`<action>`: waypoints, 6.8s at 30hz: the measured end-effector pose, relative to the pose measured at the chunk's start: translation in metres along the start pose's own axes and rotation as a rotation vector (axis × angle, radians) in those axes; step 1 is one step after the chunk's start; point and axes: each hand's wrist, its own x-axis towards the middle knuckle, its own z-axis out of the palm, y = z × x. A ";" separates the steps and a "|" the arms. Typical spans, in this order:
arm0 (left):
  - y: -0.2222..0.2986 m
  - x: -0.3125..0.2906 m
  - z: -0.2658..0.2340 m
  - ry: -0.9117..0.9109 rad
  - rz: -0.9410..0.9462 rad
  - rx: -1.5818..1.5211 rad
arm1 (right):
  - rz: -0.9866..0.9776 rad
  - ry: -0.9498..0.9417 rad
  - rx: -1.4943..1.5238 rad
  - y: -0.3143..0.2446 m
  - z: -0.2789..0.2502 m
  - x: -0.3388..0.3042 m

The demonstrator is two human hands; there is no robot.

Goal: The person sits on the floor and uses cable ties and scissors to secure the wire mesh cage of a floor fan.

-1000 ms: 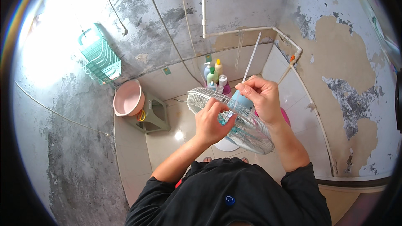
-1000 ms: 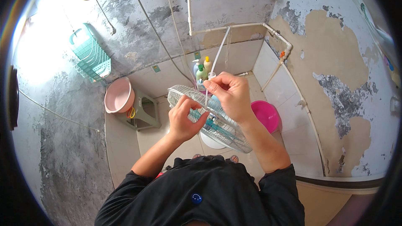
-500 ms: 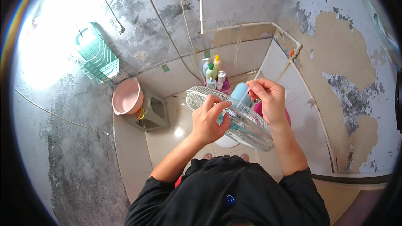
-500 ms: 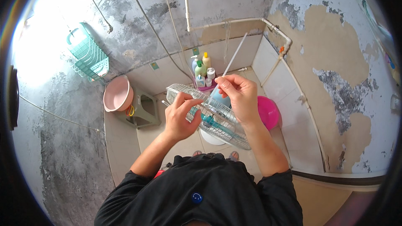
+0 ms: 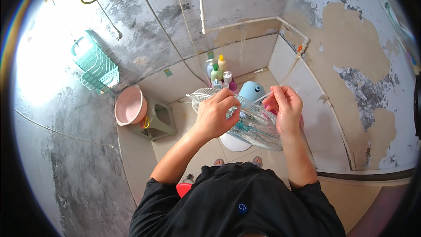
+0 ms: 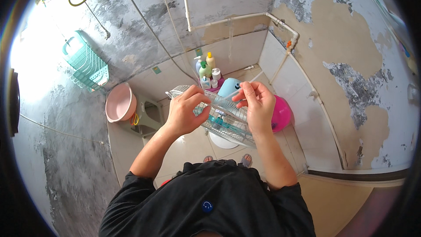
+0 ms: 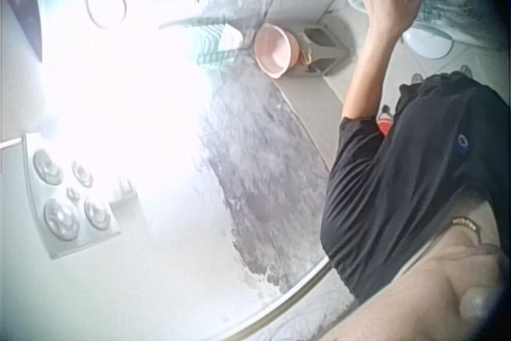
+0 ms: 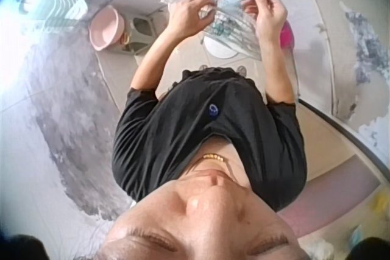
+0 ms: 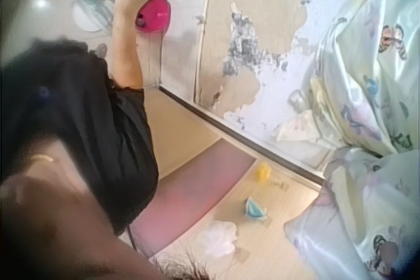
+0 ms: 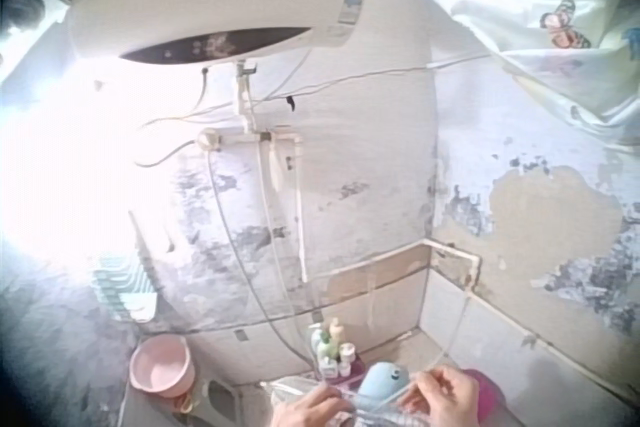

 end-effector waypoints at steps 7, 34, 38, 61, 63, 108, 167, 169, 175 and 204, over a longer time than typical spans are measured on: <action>0.004 0.005 -0.001 -0.062 -0.008 -0.026 | -0.190 -0.095 -0.433 0.009 0.004 -0.018; -0.007 0.028 -0.016 -0.404 -0.039 -0.126 | -0.310 -0.308 -0.561 -0.005 0.006 -0.009; -0.007 0.026 -0.012 -0.354 -0.076 -0.114 | -0.515 -0.421 -0.584 -0.001 0.002 0.000; 0.031 0.012 0.036 0.279 -0.005 0.056 | -0.110 -0.357 -0.209 -0.002 0.004 0.017; 0.031 0.011 0.036 0.261 -0.062 0.050 | -0.101 -0.317 -0.181 0.001 0.004 0.018; -0.065 -0.100 -0.067 0.326 -0.673 -0.920 | -0.441 0.008 -0.611 0.026 0.011 -0.102; -0.503 -0.451 0.245 -0.007 -1.347 -0.907 | 1.065 -0.284 -0.128 0.730 0.027 -0.157; -0.509 -0.441 0.234 -0.019 -1.349 -0.925 | 0.950 -0.223 -0.118 0.739 0.032 -0.151; -0.521 -0.420 0.236 -0.065 -1.047 -0.891 | 0.518 -0.002 -0.054 0.746 0.044 -0.144; -0.297 -0.386 0.155 -0.237 -0.376 -1.366 | -0.028 0.293 -0.306 0.486 0.104 -0.311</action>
